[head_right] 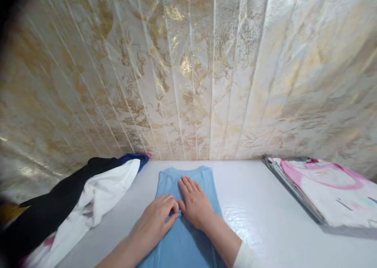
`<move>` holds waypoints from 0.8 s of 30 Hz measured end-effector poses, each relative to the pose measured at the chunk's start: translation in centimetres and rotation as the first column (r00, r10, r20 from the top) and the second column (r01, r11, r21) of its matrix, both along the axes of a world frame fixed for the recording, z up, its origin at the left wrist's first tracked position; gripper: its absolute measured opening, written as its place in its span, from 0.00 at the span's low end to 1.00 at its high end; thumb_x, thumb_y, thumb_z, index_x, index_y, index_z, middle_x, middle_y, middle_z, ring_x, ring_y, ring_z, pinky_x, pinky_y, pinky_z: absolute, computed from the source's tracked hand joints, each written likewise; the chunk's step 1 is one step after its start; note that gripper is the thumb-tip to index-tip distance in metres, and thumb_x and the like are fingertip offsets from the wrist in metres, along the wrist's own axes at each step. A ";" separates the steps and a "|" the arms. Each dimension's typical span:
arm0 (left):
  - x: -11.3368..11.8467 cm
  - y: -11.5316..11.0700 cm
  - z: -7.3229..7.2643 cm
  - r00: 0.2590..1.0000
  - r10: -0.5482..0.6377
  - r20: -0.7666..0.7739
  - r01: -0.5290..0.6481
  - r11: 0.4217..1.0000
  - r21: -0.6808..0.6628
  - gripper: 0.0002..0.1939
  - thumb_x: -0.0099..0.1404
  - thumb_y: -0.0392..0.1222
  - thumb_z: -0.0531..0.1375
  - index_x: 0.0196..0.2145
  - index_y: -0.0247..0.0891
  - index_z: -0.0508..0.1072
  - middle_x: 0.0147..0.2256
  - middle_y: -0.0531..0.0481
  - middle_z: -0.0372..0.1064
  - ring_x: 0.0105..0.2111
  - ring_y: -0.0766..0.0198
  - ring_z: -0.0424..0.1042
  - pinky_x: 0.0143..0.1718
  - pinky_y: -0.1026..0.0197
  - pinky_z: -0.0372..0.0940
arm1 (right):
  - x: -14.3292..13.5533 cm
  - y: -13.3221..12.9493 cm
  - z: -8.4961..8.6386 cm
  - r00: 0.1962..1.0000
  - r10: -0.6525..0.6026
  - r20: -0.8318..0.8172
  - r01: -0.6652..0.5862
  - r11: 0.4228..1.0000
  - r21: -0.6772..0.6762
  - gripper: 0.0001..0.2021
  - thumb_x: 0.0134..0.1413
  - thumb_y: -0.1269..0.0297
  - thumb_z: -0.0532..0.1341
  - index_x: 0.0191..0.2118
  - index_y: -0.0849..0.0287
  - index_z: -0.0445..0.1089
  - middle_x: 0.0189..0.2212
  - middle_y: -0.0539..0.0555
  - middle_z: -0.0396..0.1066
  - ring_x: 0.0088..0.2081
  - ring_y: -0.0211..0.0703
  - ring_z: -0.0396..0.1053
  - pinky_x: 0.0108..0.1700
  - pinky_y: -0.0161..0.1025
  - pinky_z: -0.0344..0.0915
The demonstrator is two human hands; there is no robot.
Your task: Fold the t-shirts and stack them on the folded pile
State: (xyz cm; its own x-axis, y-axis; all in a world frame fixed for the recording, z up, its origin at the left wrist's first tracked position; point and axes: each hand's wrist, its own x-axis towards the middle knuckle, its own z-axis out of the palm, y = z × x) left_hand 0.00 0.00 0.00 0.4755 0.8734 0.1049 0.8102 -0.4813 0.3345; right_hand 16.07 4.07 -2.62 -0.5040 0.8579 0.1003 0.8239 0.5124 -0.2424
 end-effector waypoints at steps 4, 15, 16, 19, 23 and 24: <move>0.0 0.0 0.1 0.997 0.006 -0.073 -0.006 1.000 0.000 0.06 0.63 0.30 0.60 0.34 0.39 0.68 0.37 0.53 0.68 0.40 0.59 0.67 0.42 0.58 0.60 | 0.1 0.0 -0.3 1.000 -0.001 -0.015 0.002 1.000 0.015 0.29 0.63 0.61 0.52 0.66 0.67 0.50 0.67 0.60 0.43 0.67 0.49 0.42 0.66 0.50 0.46; 0.0 0.1 -0.4 0.999 0.043 -0.018 -0.043 0.999 0.017 0.08 0.61 0.29 0.60 0.35 0.40 0.68 0.37 0.54 0.69 0.39 0.59 0.67 0.41 0.58 0.60 | -0.1 -0.1 0.1 1.000 -0.010 0.015 0.010 1.000 0.003 0.29 0.63 0.58 0.50 0.66 0.68 0.49 0.67 0.60 0.43 0.67 0.50 0.42 0.66 0.49 0.46; -0.1 0.1 -0.5 0.999 0.042 -0.006 -0.042 0.999 0.007 0.07 0.61 0.29 0.60 0.34 0.40 0.68 0.37 0.54 0.69 0.39 0.59 0.67 0.41 0.58 0.60 | -0.1 -0.1 0.0 1.000 -0.011 0.011 0.010 1.000 0.005 0.29 0.63 0.58 0.50 0.66 0.68 0.49 0.67 0.60 0.44 0.67 0.50 0.42 0.66 0.49 0.46; -0.4 0.4 -0.8 0.998 0.032 0.055 -0.031 0.999 -0.020 0.08 0.62 0.28 0.58 0.35 0.40 0.68 0.37 0.54 0.69 0.40 0.60 0.66 0.41 0.60 0.59 | -0.1 0.0 -0.2 1.000 -0.010 -0.014 0.011 1.000 0.020 0.29 0.63 0.59 0.51 0.66 0.68 0.50 0.66 0.61 0.45 0.67 0.50 0.43 0.66 0.49 0.47; -0.9 0.7 -1.3 0.990 -0.006 0.141 0.015 0.998 -0.060 0.08 0.61 0.28 0.58 0.34 0.40 0.68 0.36 0.55 0.69 0.39 0.62 0.66 0.41 0.61 0.58 | 0.0 0.1 -0.4 0.999 -0.009 -0.042 0.011 0.999 0.032 0.29 0.62 0.59 0.52 0.65 0.67 0.51 0.66 0.61 0.45 0.67 0.50 0.44 0.65 0.50 0.48; -0.9 0.7 -1.3 0.989 -0.017 0.146 0.027 0.998 -0.063 0.08 0.61 0.28 0.58 0.34 0.40 0.68 0.36 0.55 0.69 0.39 0.62 0.65 0.41 0.62 0.57 | 0.0 0.1 -0.4 0.999 -0.009 -0.044 0.011 0.999 0.032 0.29 0.62 0.60 0.52 0.65 0.67 0.51 0.66 0.61 0.45 0.67 0.50 0.44 0.65 0.50 0.49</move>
